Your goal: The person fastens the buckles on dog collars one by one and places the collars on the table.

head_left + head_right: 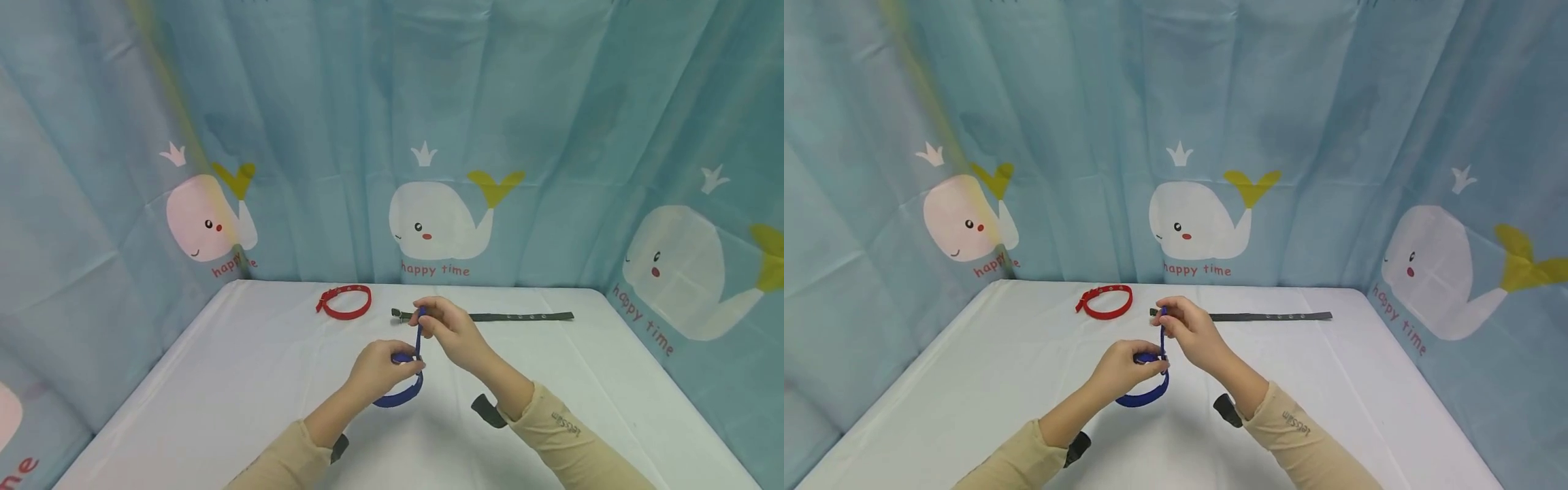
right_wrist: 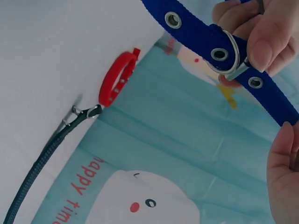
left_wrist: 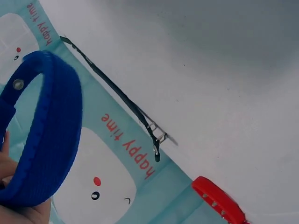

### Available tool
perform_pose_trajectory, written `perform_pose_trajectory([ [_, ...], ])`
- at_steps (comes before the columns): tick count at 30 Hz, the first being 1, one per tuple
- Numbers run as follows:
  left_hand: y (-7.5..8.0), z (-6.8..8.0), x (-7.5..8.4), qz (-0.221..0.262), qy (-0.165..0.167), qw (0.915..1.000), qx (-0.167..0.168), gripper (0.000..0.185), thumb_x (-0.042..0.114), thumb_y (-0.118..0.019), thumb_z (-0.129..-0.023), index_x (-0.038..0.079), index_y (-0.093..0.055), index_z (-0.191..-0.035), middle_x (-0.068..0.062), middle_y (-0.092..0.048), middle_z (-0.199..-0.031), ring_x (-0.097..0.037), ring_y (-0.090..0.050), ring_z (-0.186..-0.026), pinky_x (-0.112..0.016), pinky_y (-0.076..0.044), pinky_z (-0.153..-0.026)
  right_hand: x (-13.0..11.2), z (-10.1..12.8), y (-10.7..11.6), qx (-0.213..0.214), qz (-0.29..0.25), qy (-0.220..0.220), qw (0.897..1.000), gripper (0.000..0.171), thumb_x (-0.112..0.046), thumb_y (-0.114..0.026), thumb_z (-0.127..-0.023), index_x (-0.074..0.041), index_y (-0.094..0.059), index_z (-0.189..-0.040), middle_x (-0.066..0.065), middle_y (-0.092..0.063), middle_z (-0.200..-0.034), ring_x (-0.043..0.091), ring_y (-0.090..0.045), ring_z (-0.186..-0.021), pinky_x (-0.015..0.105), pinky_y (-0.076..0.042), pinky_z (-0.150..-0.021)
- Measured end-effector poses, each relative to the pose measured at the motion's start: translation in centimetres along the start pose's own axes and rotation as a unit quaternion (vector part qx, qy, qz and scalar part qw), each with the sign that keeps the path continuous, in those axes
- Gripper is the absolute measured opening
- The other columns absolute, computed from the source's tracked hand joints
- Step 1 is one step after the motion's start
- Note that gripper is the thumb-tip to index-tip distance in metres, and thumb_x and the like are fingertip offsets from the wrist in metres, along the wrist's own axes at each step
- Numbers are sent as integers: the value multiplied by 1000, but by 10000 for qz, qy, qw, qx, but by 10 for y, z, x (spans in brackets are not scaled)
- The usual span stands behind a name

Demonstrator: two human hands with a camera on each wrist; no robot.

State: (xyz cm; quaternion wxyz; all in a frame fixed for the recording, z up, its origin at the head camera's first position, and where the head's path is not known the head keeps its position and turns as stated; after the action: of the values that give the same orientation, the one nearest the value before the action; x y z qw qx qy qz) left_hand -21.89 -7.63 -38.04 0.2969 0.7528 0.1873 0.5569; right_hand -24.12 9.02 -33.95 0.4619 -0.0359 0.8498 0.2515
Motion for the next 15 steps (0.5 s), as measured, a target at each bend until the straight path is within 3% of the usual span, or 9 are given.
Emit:
perform_pose_trajectory([
  [6,1,1,-2,476,176,9985,223,27,26,-72,-88,6,-72,-106,-6,-72,-95,-23,-67,-87,-40,-55,-77,0,-1,6,152,-55,177,9997,24,1,-46,-100,6,-52,-122,18,-67,-103,21,-62,-90,30,-51,-77],
  [12,4,2,-6,1527,316,9872,325,18,17,-61,-95,2,-66,-104,-7,-67,-87,-21,-62,-82,-39,-53,-80,5,3,12,330,-172,334,9988,23,4,-45,-100,8,-51,-121,23,-66,-104,18,-64,-86,28,-52,-74],
  [15,6,2,-4,1746,357,9836,274,19,19,-60,-96,1,-67,-100,-3,-66,-84,-17,-60,-80,-37,-51,-80,7,4,13,396,-302,467,9977,23,5,-44,-100,11,-50,-121,26,-65,-104,17,-64,-86,27,-52,-75],
])
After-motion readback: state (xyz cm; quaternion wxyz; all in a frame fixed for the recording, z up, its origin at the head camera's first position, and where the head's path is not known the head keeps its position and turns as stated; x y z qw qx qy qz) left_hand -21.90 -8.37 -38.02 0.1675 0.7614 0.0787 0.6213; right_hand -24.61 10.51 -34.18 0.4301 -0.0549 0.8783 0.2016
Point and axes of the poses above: each hand's wrist, its own z-axis away from the middle knuckle, its own y-axis out of the back of the hand, x = y × z, the point moved 1 cm from there along -z, towards the middle knuckle
